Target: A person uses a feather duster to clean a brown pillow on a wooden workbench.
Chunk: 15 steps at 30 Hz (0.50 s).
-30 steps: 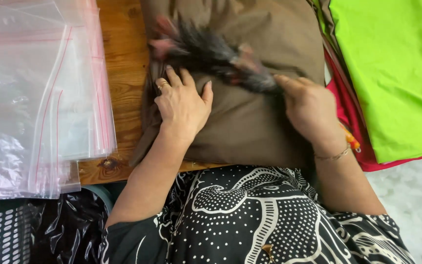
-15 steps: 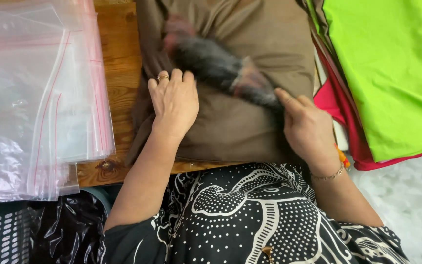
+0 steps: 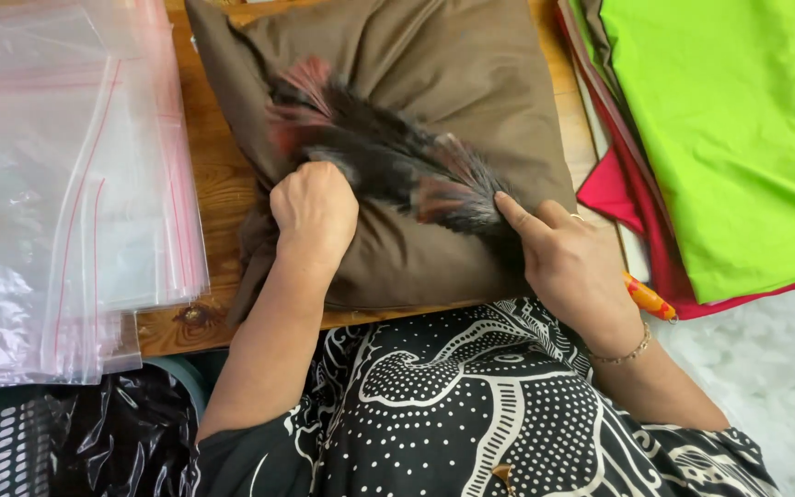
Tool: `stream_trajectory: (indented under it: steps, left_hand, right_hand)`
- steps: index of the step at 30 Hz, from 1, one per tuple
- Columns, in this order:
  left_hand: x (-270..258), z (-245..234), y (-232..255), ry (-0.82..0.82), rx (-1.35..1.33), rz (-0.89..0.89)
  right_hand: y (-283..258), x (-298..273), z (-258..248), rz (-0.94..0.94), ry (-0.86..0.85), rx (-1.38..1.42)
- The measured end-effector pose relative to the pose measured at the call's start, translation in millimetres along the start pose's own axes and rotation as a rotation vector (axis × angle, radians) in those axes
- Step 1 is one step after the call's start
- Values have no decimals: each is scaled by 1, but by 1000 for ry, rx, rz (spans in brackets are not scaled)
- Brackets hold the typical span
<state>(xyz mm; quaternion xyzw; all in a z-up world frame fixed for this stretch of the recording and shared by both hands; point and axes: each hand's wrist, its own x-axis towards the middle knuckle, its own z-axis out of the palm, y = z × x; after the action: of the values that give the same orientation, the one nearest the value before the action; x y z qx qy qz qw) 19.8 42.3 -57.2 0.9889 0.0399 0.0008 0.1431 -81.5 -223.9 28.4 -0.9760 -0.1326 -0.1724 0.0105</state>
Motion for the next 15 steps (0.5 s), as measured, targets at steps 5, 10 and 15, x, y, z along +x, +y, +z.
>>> stream_trajectory:
  steps: [5, 10, 15]
  left_hand:
    - [-5, -4, 5, 136, 11, 28]
    - [-13, -33, 22, 338, 76, 92]
    - [-10, -24, 19, 399, 34, 125]
  right_hand:
    - [82, 10, 65, 130, 83, -127]
    - [64, 7, 41, 206, 170, -70]
    - [15, 3, 23, 52, 63, 19]
